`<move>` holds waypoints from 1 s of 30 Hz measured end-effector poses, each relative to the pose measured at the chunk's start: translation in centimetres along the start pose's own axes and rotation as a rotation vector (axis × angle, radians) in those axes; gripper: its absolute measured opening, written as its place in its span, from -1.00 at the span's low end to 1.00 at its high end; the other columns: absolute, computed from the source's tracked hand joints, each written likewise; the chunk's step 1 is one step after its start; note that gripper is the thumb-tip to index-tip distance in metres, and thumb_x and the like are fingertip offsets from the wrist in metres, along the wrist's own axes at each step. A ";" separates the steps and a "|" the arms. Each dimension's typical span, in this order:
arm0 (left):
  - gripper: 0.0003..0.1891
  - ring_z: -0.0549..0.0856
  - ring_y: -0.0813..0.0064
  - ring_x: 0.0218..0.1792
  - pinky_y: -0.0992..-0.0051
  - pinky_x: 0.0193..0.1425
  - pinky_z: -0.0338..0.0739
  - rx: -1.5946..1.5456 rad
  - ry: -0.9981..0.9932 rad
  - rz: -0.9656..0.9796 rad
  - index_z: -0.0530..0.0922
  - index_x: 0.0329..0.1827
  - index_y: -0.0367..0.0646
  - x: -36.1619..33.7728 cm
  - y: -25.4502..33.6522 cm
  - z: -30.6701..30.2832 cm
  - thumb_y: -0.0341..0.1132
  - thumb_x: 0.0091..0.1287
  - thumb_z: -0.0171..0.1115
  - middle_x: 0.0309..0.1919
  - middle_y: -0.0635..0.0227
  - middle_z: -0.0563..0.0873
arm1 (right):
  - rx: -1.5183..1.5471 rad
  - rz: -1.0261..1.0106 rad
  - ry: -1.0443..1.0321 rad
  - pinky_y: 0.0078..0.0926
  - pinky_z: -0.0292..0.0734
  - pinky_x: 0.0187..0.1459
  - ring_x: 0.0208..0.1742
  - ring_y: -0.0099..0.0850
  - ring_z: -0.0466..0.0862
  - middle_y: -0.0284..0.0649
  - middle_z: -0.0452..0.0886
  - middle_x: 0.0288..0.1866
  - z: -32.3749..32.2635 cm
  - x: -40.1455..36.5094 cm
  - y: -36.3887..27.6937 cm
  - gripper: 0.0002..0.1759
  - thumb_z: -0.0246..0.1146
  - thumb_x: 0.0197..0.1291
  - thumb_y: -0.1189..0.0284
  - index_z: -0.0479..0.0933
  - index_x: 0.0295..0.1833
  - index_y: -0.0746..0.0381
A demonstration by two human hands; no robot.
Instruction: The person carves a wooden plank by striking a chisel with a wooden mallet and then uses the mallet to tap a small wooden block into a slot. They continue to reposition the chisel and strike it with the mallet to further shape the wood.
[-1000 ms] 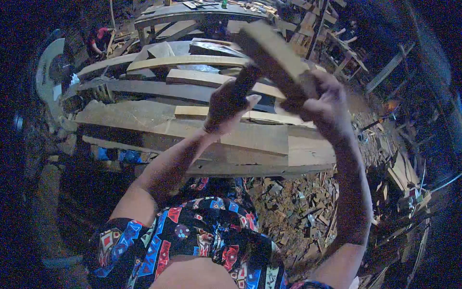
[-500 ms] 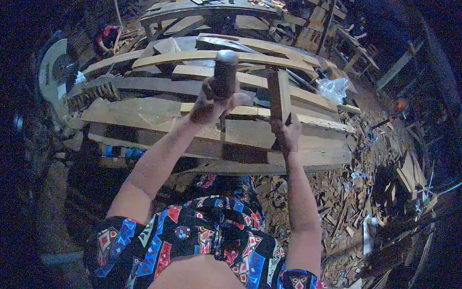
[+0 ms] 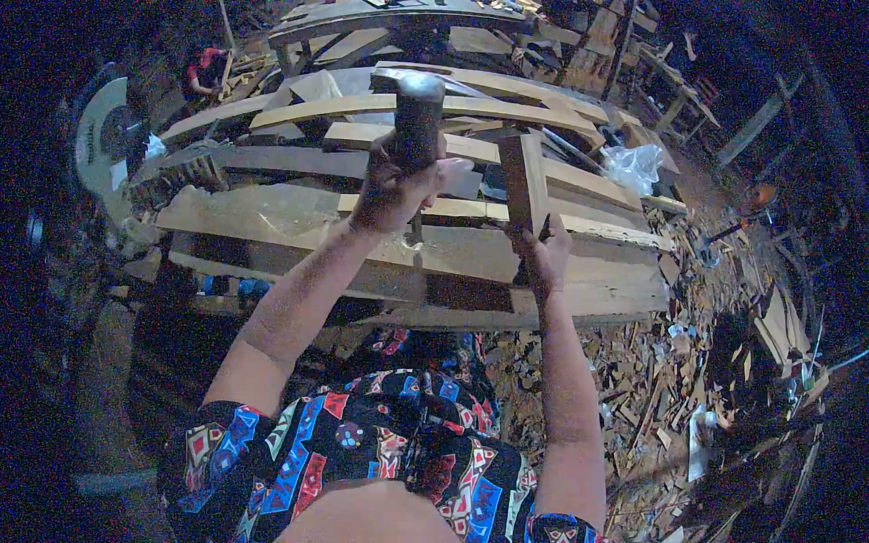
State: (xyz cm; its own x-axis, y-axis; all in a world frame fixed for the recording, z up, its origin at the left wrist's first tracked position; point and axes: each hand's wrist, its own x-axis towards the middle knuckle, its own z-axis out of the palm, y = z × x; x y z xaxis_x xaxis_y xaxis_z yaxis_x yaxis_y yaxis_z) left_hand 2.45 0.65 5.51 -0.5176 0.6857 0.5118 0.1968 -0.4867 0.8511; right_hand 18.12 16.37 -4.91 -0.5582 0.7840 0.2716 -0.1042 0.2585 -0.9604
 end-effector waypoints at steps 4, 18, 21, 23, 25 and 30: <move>-0.75 0.43 0.78 -0.60 0.67 -0.54 0.35 0.019 0.008 -0.030 0.41 -0.50 -0.15 -0.2 -0.8 0.0 -0.34 0.00 0.38 -0.66 0.58 0.46 | -0.025 0.006 -0.006 -0.62 0.36 -0.57 -0.58 -0.62 0.48 -0.34 0.54 -0.53 -0.4 0.1 0.1 -0.62 0.38 -0.16 0.29 0.48 -0.24 0.27; -0.73 0.41 0.76 -0.51 0.66 -0.42 0.36 0.024 -0.126 -0.027 0.41 -0.50 -0.12 -0.8 -0.6 -0.4 -0.37 -0.05 0.43 -0.59 0.58 0.46 | 0.025 -0.027 -0.140 -0.63 0.34 -0.66 -0.64 -0.58 0.47 -0.31 0.51 -0.56 -2.5 1.8 -5.8 -0.73 0.21 -0.06 0.38 0.47 -0.21 0.28; -0.73 0.40 0.76 -0.51 0.66 -0.41 0.36 -0.072 -0.141 -0.027 0.39 -0.51 -0.13 -0.7 -0.3 -0.2 -0.40 -0.03 0.40 -0.58 0.58 0.45 | 0.201 -0.364 -0.080 -0.66 0.34 -0.61 -0.60 -0.56 0.48 -0.26 0.56 -0.47 -1.2 1.4 -17.8 -0.73 0.18 -0.04 0.44 0.46 -0.17 0.29; -0.74 0.40 0.76 -0.54 0.67 -0.45 0.36 -0.098 -0.109 -0.013 0.39 -0.48 -0.14 -0.6 -0.5 0.4 -0.39 -0.02 0.39 -0.58 0.56 0.44 | 0.147 -0.565 -0.055 -0.65 0.38 -0.56 -0.54 -0.55 0.52 -0.23 0.58 -0.39 -0.4 0.8 -21.4 -0.71 0.20 -0.06 0.47 0.46 -0.15 0.30; -0.75 0.42 0.77 -0.56 0.67 -0.47 0.37 -0.019 -0.100 0.041 0.40 -0.46 -0.14 -0.6 -0.7 0.6 -0.39 0.00 0.38 -0.58 0.56 0.45 | 0.204 -0.674 -0.037 -0.64 0.42 -0.52 -0.47 -0.53 0.55 -0.22 0.59 -0.33 1.5 -0.2 -22.4 -0.69 0.22 -0.08 0.48 0.46 -0.15 0.31; -0.76 0.43 0.78 -0.59 0.70 -0.56 0.34 -0.165 -0.048 -0.014 0.41 -0.46 -0.15 -0.4 -1.0 -0.4 -0.38 0.01 0.37 -0.62 0.58 0.45 | -0.194 -0.210 -0.486 -0.62 0.47 -0.40 -0.37 -0.55 0.56 -0.25 0.60 -0.30 2.2 1.3 -22.7 -0.49 0.12 -0.32 0.59 0.47 -0.06 0.36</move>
State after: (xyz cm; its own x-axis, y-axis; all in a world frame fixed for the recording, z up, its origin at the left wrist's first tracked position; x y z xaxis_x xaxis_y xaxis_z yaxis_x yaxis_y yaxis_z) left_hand 2.14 0.63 4.34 -0.4785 0.7161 0.5081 0.0487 -0.5562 0.8296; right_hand 17.92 10.30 17.09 -0.8615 0.3666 0.3514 -0.1262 0.5158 -0.8474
